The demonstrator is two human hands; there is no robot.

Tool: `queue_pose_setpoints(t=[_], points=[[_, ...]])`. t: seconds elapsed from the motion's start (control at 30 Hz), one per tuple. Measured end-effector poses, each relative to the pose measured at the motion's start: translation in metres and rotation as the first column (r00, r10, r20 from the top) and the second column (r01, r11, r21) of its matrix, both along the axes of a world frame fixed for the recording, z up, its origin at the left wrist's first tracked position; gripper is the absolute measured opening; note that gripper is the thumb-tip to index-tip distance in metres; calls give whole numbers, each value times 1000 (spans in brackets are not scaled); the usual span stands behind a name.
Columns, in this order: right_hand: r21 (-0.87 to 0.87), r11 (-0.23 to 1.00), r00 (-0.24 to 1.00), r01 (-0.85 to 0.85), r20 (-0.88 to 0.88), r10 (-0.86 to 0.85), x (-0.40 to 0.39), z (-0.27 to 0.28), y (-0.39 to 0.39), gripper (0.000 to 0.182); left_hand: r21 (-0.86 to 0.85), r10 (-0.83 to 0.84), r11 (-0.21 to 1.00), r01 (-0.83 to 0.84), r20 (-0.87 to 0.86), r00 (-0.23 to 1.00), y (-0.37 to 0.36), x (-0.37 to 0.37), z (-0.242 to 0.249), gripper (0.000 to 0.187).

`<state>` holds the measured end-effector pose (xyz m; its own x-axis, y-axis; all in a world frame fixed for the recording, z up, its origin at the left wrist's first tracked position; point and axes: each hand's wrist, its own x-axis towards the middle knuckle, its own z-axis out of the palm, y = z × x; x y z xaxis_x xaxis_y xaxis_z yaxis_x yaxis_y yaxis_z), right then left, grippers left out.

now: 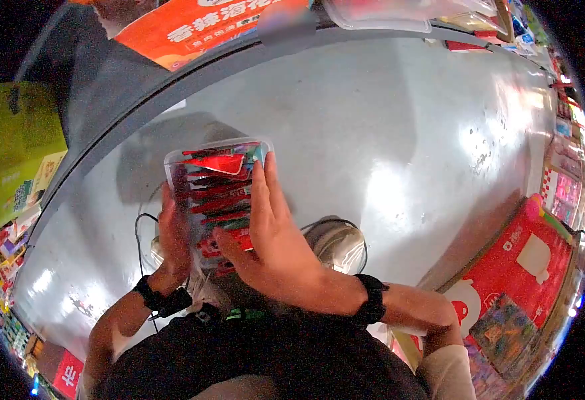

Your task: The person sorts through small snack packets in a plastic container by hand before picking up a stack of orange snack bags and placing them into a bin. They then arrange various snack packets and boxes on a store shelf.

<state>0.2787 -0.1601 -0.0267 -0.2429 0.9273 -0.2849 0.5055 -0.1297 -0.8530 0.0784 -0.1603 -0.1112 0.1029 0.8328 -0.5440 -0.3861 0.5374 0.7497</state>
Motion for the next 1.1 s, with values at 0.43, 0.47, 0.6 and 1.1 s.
queue_pose_setpoints(t=[0.43,0.47,0.6,1.1], points=[[-69,949,863,-307,399,309,23,19,66,26,93,-119,987,128,-102,988,-3,0,1,69],[-205,867,720,-453,490,492,20,17,72,22,75,-107,991,114,-96,990,-3,1,0,66],[-293,708,480,-642,567,670,10,0,85,10,70,-86,993,94,-111,990,-1,10,-6,74],[-270,915,783,-299,479,397,-8,-19,55,20,91,-117,988,121,-45,992,5,9,1,76]])
